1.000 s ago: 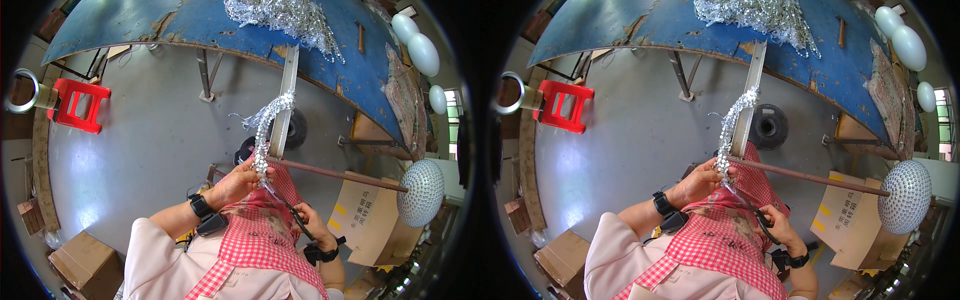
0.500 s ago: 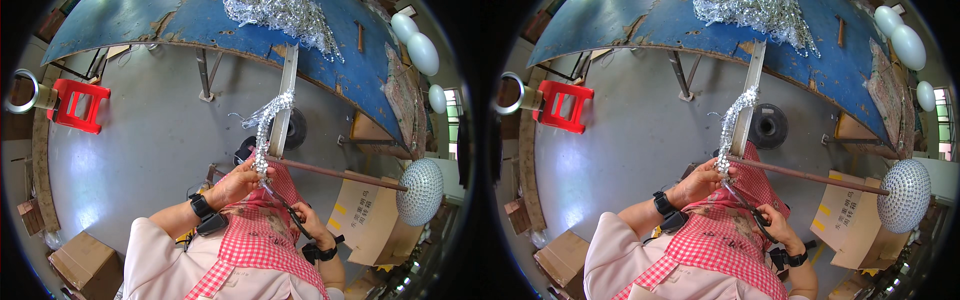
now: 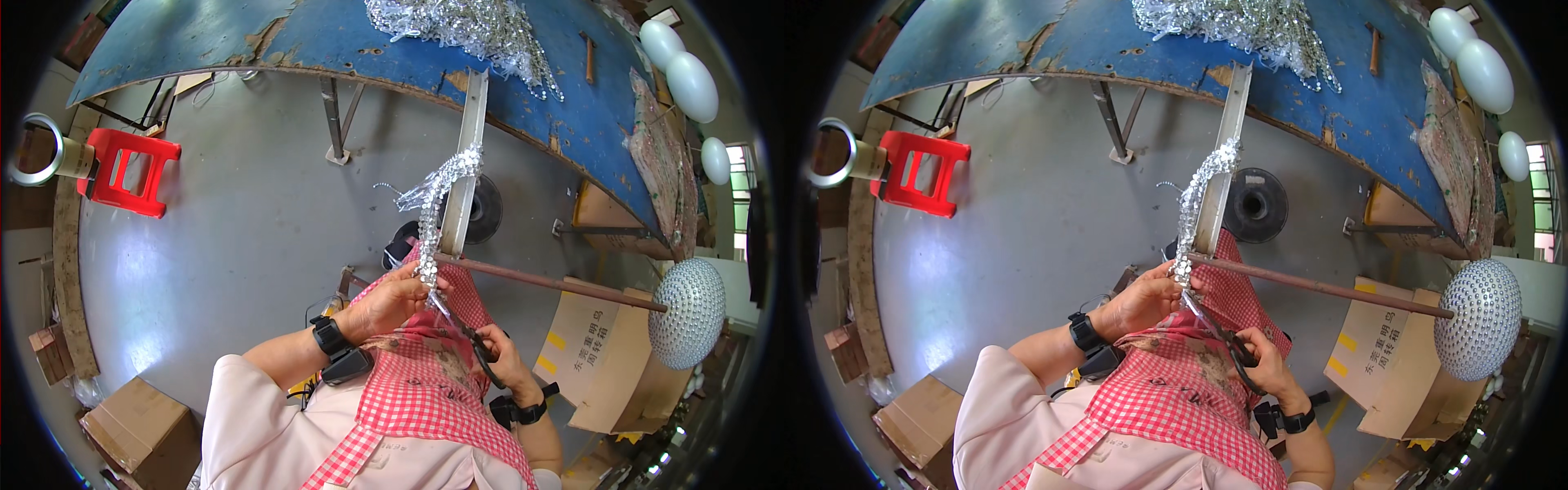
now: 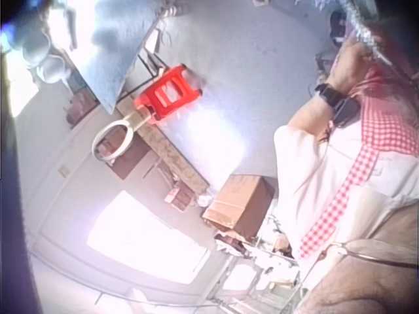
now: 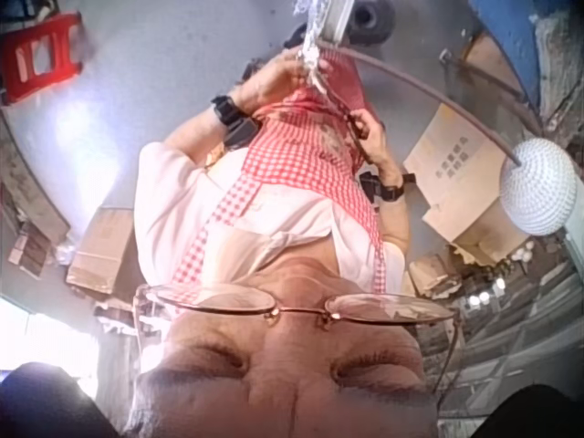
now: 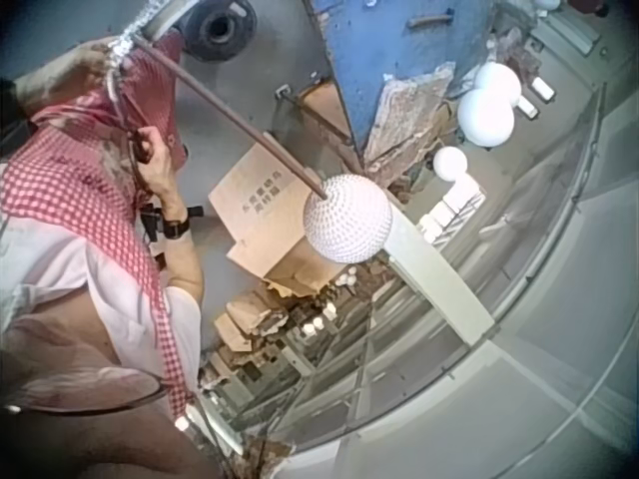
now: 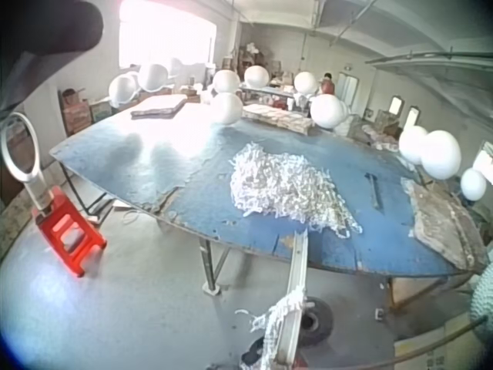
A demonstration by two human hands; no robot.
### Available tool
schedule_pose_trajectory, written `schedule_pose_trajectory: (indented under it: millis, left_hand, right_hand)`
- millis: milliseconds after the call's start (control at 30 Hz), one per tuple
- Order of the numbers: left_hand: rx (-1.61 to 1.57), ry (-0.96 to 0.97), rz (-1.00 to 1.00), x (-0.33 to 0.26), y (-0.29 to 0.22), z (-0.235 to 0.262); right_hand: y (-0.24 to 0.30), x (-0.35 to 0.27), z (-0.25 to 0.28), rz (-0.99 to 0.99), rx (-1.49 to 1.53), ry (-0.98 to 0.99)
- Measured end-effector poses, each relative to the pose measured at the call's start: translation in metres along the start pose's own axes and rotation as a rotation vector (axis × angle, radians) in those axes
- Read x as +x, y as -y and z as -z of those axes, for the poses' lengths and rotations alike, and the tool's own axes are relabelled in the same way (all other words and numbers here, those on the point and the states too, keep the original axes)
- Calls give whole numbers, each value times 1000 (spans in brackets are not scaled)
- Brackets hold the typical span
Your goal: Attaching decorative beaded strands to white spheres and cutting materials with scissors in a factory setting.
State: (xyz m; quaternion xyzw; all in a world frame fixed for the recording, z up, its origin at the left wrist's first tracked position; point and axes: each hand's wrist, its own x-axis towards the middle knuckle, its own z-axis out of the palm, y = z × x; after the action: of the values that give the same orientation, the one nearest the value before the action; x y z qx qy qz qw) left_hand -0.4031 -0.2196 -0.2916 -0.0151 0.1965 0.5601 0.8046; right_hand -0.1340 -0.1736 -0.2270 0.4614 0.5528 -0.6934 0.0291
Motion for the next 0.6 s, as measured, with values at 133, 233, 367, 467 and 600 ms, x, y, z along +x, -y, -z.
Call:
schedule_pose_trajectory:
  millis: [133, 233, 367, 467, 600]
  left_hand:
    - [267, -127, -54, 2, 5, 2]
    - [219, -102, -51, 3, 9, 1]
    - [234, -49, -25, 0, 2, 2]
    - [199, -78, 45, -5, -5, 2]
    - [152, -106, 70, -5, -3, 3]
  right_hand:
    - [-2, 4, 6, 30, 90, 26]
    - [-3, 11, 9, -74, 301, 188]
    - [0, 11, 12, -82, 266, 113]
    - [1, 11, 14, -52, 417, 265]
    - [-2, 13, 12, -78, 310, 220]
